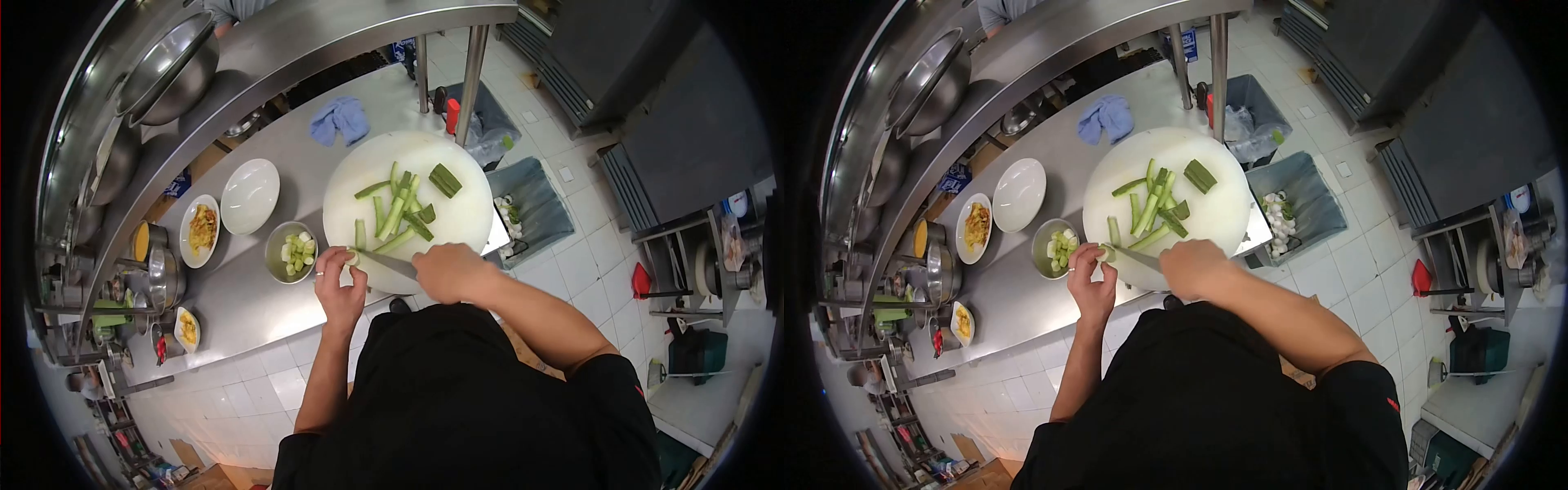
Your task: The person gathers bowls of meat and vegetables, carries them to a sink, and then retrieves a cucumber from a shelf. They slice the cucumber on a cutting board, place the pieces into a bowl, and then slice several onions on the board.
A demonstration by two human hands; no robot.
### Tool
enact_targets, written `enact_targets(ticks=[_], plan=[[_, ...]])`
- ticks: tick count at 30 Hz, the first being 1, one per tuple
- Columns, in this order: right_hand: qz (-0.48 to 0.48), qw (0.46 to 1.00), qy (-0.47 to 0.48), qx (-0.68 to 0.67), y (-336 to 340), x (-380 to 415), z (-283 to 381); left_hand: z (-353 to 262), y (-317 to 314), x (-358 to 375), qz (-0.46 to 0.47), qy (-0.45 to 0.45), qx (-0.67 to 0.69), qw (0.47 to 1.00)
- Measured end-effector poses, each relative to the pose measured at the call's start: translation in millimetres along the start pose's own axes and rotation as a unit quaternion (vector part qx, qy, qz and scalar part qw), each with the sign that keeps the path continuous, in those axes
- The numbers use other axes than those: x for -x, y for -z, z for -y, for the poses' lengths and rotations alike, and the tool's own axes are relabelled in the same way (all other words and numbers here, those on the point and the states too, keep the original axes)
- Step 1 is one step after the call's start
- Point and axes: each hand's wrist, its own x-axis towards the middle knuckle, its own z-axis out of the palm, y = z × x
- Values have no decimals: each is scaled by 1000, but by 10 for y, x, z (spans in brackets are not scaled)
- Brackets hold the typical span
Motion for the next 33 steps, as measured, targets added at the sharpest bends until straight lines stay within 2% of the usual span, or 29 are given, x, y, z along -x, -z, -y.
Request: enact_targets(ticks=[2, 5, 9, 18, 28, 30, 33], plan=[[43, 997, -43, -57, 85, -7, -124, -2, 12, -22, -21, 3, 27, 999], [-6, 999, -21, -40, 190, 220, -70, -15, 40, -25, -42, -1, -14, 999], [-77, 996, 32, 18, 361, 554, 184, -20, 36, -54, -47, 22, 5, 999], [-122, 990, 26, 65, 251, 639, 368, -15, 26, -66, -46, 1, 12, 999], [-73, 996, 41, 36, 26, 177, 213, 19, 77, -47, -30, 46, 6, 998], [-4, 999, 11, 36, -44, 30, 203, 27, 85, -25, -29, 61, 18, 998], [-6, 1000, 7, 2, -27, 23, 116, 75, 94, -9, -22, 70, 39, 997]])
